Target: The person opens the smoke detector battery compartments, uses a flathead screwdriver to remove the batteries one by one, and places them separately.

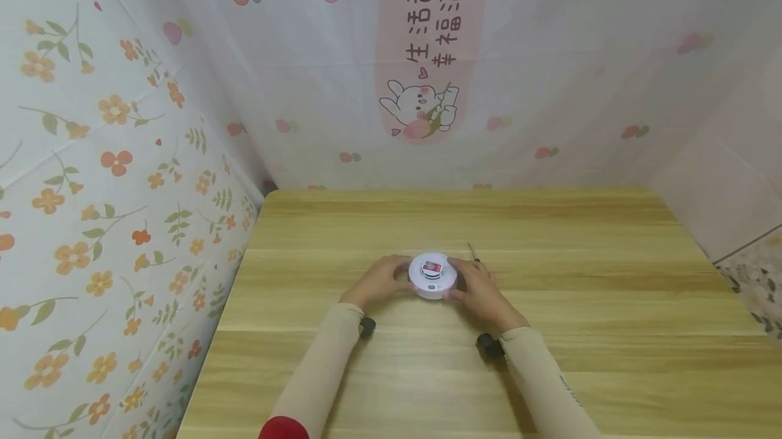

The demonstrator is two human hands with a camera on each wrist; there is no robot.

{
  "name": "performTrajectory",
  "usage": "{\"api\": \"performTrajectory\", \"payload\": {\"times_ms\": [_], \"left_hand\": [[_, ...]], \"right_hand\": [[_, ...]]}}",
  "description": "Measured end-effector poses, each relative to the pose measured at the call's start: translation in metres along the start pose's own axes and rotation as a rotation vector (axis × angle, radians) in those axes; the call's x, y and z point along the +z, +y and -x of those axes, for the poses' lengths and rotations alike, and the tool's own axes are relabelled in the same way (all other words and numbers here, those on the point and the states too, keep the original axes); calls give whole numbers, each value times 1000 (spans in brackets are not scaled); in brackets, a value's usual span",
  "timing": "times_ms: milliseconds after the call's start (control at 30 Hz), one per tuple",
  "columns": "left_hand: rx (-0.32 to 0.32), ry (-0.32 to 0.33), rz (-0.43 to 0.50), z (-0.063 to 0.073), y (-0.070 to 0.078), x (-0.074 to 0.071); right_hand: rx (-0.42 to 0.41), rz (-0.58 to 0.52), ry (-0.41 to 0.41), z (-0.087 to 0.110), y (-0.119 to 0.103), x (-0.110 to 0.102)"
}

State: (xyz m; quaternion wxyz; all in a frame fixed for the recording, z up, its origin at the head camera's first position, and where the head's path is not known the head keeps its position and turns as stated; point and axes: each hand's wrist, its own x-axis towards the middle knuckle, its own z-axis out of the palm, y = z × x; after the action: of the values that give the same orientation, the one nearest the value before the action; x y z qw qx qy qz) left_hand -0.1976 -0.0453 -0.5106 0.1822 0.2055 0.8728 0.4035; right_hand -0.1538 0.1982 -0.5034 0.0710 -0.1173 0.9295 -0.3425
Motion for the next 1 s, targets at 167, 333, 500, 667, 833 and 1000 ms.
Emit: {"api": "performTrajectory", "payload": {"times_ms": [167,333,500,667,833,1000], "left_hand": [[-34,-10,174,1,-3,-1],[-59,-2,257,4,2,-5],[-42,29,246,7,11,-11],[-43,86,281,9,17,-13],[-36,130,280,11,20,-14],[-10,133,276,14,20,-17]], "right_hand": [[5,-16,11,0,1,0],[12,-73,22,1,-2,-2],[43,-170,1,3,-8,-8],[67,-248,-6,4,-11,-9],[67,-260,12,4,-12,-7],[68,-246,34,3,-15,-9]]}}
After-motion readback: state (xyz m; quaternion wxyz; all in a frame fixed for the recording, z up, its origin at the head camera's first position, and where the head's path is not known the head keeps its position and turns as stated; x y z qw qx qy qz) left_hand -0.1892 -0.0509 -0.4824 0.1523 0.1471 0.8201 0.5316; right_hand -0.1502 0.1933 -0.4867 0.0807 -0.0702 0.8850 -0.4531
